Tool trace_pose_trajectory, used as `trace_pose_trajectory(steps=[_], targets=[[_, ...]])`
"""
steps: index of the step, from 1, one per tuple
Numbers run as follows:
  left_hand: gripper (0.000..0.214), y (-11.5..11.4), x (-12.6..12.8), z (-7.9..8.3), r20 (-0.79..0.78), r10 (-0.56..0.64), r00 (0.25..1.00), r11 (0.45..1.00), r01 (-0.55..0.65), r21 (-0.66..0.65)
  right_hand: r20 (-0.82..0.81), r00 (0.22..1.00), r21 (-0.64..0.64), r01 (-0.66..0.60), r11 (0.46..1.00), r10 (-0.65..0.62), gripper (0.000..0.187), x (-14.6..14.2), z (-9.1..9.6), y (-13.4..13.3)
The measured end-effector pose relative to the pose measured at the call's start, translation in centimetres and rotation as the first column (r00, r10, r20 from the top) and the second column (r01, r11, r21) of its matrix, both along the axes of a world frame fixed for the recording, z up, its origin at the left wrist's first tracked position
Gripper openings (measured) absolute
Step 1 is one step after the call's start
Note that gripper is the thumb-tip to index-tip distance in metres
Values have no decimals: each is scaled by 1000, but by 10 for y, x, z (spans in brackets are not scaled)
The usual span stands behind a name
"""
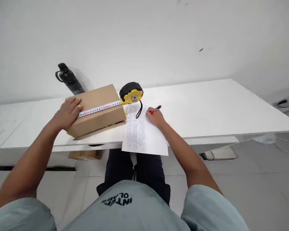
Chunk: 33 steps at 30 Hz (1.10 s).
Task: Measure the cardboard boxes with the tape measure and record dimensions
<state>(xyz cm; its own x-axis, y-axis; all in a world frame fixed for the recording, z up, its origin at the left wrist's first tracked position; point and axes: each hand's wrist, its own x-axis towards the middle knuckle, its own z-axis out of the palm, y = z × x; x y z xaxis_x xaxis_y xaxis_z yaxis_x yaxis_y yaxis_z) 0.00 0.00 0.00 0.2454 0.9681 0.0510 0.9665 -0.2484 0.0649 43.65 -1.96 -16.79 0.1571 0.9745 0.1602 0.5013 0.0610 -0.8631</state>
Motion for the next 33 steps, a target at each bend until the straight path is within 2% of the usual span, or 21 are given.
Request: trace_pose_trajectory(steps=[10, 20, 26, 33], targets=[[75, 2, -3, -1, 75, 96, 993, 995, -95, -12, -5, 999, -12, 47, 999, -47, 14, -1, 4, -2], [78, 2, -3, -3, 128, 98, 987, 995, -97, -13, 16, 996, -33, 92, 995, -91, 11, -3, 8, -5], [77, 2, -5, -4, 164, 78, 983, 997, -80, 5, 35, 998, -35, 61, 998, -60, 14, -3, 8, -6], [87, 2, -8, -5, 186, 26, 982, 999, -29, 13, 76, 990, -25, 117, 993, -115, 13, -3, 6, -4]])
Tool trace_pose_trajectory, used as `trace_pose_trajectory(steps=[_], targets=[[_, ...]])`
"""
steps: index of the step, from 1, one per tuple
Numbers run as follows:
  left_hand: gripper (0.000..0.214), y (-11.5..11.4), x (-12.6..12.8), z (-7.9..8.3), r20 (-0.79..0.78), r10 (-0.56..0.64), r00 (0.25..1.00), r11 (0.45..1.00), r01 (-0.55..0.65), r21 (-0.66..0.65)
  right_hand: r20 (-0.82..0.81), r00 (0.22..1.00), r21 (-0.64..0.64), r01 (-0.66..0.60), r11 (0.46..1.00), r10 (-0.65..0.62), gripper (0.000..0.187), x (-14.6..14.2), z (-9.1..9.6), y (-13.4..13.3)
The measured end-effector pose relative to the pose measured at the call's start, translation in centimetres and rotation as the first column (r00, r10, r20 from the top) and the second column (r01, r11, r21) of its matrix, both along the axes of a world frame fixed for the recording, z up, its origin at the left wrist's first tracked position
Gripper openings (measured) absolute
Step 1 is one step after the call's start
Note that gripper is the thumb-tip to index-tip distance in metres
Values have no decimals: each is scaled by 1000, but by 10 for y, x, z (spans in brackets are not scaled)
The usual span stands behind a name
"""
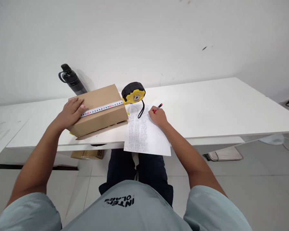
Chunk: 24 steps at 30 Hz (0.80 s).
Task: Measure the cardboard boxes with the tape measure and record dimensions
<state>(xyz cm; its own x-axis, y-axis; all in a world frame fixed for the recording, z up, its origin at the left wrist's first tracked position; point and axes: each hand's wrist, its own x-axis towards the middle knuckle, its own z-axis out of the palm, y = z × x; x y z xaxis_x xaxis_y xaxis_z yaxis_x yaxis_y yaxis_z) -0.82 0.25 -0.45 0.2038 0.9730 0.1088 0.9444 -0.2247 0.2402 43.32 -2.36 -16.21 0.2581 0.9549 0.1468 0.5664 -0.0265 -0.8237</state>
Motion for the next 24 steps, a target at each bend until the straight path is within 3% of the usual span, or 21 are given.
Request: trace_pose_trajectory(steps=[8, 15, 17, 20, 22, 24], targets=[[101, -2, -3, 3, 49, -56, 997, 998, 55, 14, 113, 993, 40, 21, 999, -25, 15, -2, -10, 4], [86, -15, -4, 9, 143, -56, 988, 998, 51, 39, 182, 957, 310, 163, 937, -226, 33, 4, -5, 4], [77, -16, -8, 10, 181, -33, 983, 999, 28, 28, 337, 894, 340, 178, 923, -296, 36, 9, -13, 9], [68, -16, -13, 12, 215, -12, 977, 1000, 8, 18, 615, 740, 250, 145, 957, -273, 38, 14, -30, 22], [66, -16, -14, 13, 217, -6, 976, 1000, 1, 23, 659, 702, 232, 153, 961, -271, 46, 15, -37, 28], [66, -16, -14, 12, 208, -9, 978, 1000, 4, 23, 634, 702, 307, 157, 939, -324, 55, 14, -40, 30]])
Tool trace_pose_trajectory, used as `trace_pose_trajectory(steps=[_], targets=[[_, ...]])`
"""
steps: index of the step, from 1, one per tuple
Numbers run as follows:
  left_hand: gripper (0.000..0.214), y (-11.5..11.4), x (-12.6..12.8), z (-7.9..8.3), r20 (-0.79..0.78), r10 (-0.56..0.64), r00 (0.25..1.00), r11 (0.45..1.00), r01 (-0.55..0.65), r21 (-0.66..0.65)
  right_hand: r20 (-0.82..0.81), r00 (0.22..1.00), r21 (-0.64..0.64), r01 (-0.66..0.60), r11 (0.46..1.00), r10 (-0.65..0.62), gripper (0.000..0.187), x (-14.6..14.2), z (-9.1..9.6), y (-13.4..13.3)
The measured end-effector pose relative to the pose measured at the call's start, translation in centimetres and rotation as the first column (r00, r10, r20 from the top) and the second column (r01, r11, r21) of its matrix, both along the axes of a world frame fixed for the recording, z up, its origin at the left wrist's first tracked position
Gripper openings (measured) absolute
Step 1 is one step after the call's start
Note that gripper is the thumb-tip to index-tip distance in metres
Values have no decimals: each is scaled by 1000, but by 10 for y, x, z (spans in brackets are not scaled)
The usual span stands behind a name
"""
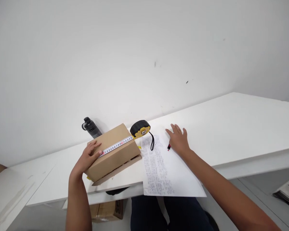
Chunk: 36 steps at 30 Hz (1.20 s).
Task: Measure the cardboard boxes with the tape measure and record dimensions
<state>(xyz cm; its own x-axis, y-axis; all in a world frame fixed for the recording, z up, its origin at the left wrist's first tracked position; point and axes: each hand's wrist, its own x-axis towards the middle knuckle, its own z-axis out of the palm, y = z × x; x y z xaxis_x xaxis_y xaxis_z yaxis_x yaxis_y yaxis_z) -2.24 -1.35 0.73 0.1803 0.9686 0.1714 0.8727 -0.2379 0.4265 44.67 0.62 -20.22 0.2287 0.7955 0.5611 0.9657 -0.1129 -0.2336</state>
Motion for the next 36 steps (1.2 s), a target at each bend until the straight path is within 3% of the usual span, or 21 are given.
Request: trace_pose_trajectory(steps=[3, 7, 11, 13, 15, 17, 20, 22, 24, 27, 30, 36], targets=[[71, 2, 1, -4, -2, -33, 999, 999, 33, 7, -14, 999, 147, -39, 988, 42, 53, -4, 4, -3], [82, 7, 1, -13, 10, -48, 999, 996, 48, 72, -141, 980, 239, -107, 965, 143, 45, -6, 13, -9], [84, 10, 6, -21, 64, -16, 998, 997, 11, 75, -185, 903, 406, -289, 867, 387, 52, -15, 22, -14], [84, 9, 12, -19, 81, 16, 997, 999, -20, 41, -217, 811, 496, -388, 777, 543, 60, -31, 27, -26], [83, 3, 20, -15, 73, 44, 996, 999, -45, 4, -344, 635, 543, -467, 698, 692, 63, -54, 33, -52], [78, -2, 27, -10, 69, 37, 997, 999, -37, -4, -406, 583, 491, -511, 706, 704, 64, -81, 40, -88], [72, -1, 32, -11, 76, -5, 997, 999, 2, 41, -418, 654, 349, -525, 776, 630, 77, -120, 47, -130], [74, 1, 33, -14, 91, 22, 996, 1000, -21, -8, -383, 670, 229, -598, 768, 636, 89, -146, 44, -144], [76, 1, 33, -15, 95, 60, 994, 997, -54, -61, -336, 699, 180, -610, 772, 631, 91, -168, 36, -148], [77, -3, 32, -13, 100, 66, 993, 997, -61, -54, -301, 763, 209, -533, 820, 573, 80, -186, 24, -142], [77, -5, 33, -13, 112, 59, 992, 997, -54, -50, -313, 780, 241, -487, 839, 542, 74, -181, 18, -130], [77, -6, 35, -13, 119, 64, 991, 997, -57, -59, -300, 769, 255, -506, 824, 565, 67, -167, 18, -129]])
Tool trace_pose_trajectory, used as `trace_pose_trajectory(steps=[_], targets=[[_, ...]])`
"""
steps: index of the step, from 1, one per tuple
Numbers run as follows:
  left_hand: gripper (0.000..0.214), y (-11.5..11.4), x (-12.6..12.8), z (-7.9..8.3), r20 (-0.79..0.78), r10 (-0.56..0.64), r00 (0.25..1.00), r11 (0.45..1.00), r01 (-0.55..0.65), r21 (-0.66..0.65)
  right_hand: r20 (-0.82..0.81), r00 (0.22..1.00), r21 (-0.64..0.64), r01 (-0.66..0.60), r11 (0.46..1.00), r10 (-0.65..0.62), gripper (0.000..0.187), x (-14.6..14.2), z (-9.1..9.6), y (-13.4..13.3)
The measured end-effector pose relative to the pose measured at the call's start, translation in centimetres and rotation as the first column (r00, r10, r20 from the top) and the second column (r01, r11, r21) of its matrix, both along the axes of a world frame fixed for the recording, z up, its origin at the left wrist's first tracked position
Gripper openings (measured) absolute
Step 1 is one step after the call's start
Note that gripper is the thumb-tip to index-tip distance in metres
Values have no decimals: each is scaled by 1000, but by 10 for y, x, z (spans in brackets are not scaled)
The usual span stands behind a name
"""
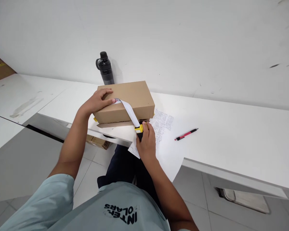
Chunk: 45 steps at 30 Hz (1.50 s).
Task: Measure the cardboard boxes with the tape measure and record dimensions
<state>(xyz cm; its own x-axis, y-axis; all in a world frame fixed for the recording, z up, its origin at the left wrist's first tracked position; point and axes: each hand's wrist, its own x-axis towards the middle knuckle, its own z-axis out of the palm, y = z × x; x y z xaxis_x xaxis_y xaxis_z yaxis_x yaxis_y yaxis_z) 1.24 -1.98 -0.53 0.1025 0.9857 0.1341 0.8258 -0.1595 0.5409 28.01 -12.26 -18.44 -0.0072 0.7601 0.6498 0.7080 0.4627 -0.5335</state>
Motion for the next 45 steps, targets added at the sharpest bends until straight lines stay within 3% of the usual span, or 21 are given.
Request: trace_pose_trajectory(steps=[8, 13, 18, 23, 26, 28, 31, 32, 33, 34, 36, 40, 43, 45], targets=[[70, 0, -2, -6, -9, -39, 999, 998, 40, 41, 31, 1000, 109, -7, 994, 4, 68, 1, -9, -6], [40, -4, 0, -6, -106, -176, 979, 968, 192, 165, 16, 999, 187, 37, 982, -41, 65, -2, -20, -1], [37, -17, 9, 15, -393, -194, 899, 894, 327, 306, -104, 994, 126, 41, 991, -28, 58, -2, -19, 10], [37, -45, 18, 42, -508, -149, 848, 795, 408, 448, -280, 960, -14, -25, 1000, 20, 59, 13, 5, 3], [27, -67, 16, 48, -517, -151, 842, 703, 459, 543, -436, 894, -113, 54, 992, -99, 63, 18, 17, -23], [16, -85, 11, 43, -550, -128, 825, 590, 509, 627, -517, 836, -157, 120, 980, -185, 66, 20, 19, -48], [7, -116, 6, 20, -610, -34, 792, 371, 577, 728, -589, 771, -190, 157, 969, -241, 65, 19, 12, -88], [11, -127, 6, 8, -611, -23, 792, 323, 584, 745, -613, 749, -209, 153, 966, -251, 66, 19, 9, -100], [15, -138, 7, -5, -592, -44, 805, 314, 573, 757, -636, 726, -234, 141, 962, -261, 66, 18, 5, -112], [17, -149, 10, -20, -558, -89, 825, 340, 551, 762, -655, 704, -258, 132, 957, -274, 66, 19, 1, -122], [18, -168, 20, -55, -428, -206, 880, 454, 473, 755, -653, 705, -297, 98, 950, -277, 66, 20, -6, -138], [21, -203, 49, -127, -9, -322, 947, 716, 250, 651, -508, 849, -247, 18, 969, -145, 58, 26, -11, -152], [32, -227, 70, -165, 355, -298, 886, 885, 118, 450, -440, 897, -213, -60, 975, -41, 57, 26, -10, -151], [39, -240, 79, -178, 490, -307, 816, 929, 144, 342, -451, 892, -218, -107, 970, -3, 59, 21, -9, -149]])
